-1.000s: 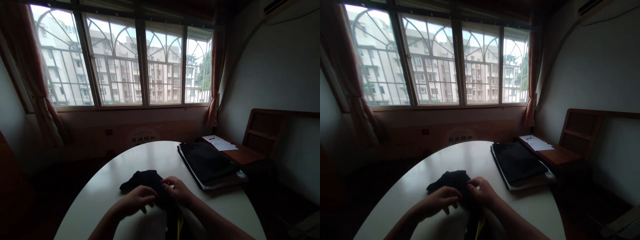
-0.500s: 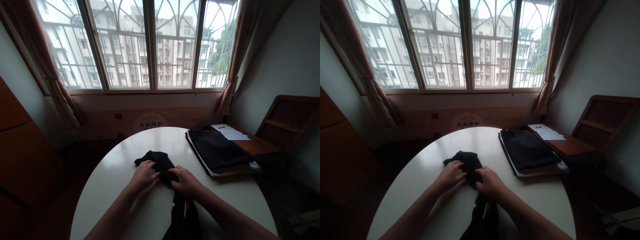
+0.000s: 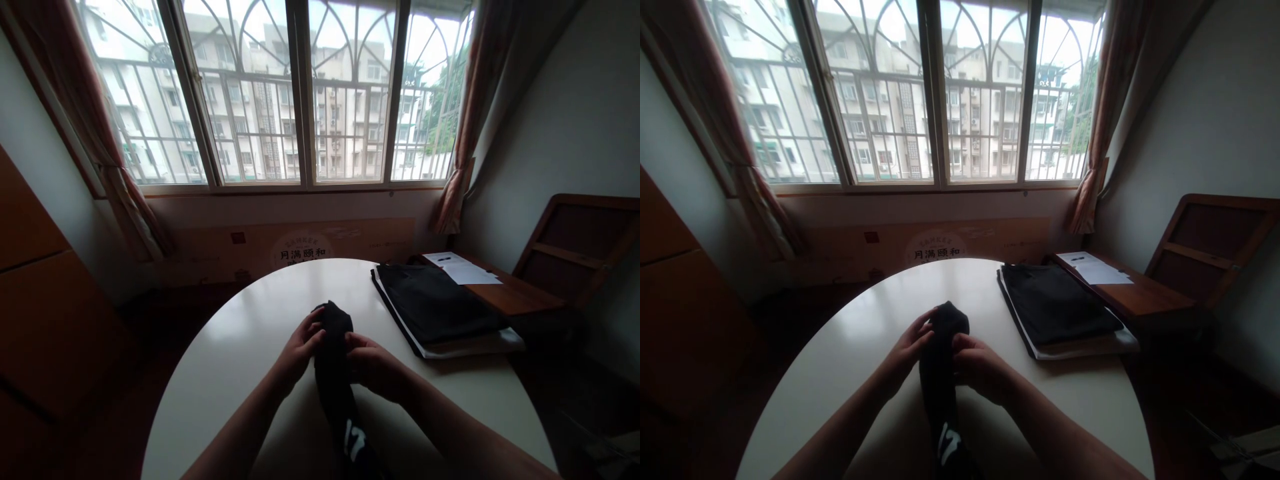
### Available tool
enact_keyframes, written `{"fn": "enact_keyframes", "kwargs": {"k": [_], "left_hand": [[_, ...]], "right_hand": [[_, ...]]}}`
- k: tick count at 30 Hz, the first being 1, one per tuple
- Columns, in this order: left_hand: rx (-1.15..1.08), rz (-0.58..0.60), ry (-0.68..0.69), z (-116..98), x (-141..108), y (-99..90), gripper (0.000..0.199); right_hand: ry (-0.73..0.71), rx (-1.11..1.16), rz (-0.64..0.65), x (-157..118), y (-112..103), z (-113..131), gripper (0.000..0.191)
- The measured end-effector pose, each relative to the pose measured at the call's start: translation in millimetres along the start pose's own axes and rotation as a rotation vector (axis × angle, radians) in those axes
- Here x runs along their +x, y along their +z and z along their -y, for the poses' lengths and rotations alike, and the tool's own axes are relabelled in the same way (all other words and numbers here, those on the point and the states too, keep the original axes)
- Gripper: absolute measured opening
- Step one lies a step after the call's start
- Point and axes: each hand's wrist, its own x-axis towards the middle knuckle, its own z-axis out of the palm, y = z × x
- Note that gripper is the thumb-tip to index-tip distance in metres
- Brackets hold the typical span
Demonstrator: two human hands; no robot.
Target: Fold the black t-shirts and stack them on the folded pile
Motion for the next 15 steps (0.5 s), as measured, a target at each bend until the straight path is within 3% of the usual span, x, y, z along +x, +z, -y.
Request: {"fn": "enact_keyframes", "kwargs": {"k": [5,10,15], "left_hand": [[-0.023,0.004,0.033,-0.4,-1.4,0.3,0.056],[0.063,-0.041,0.009,3.3,1.5,3.9,0.030],[0.288,-0.236,0.051,-8.2,-0.3,-0.3,0.015]], "right_hand": [[-0.070,-0.178,-0.222,6.2,1.9,-7.4,0.026],[-0.233,-0.366,-0.474,14.7,-14.0,-10.3,0.038],[-0.527,-0.686,-0.466,11.4,-20.0,-6.2,0.033]]}}
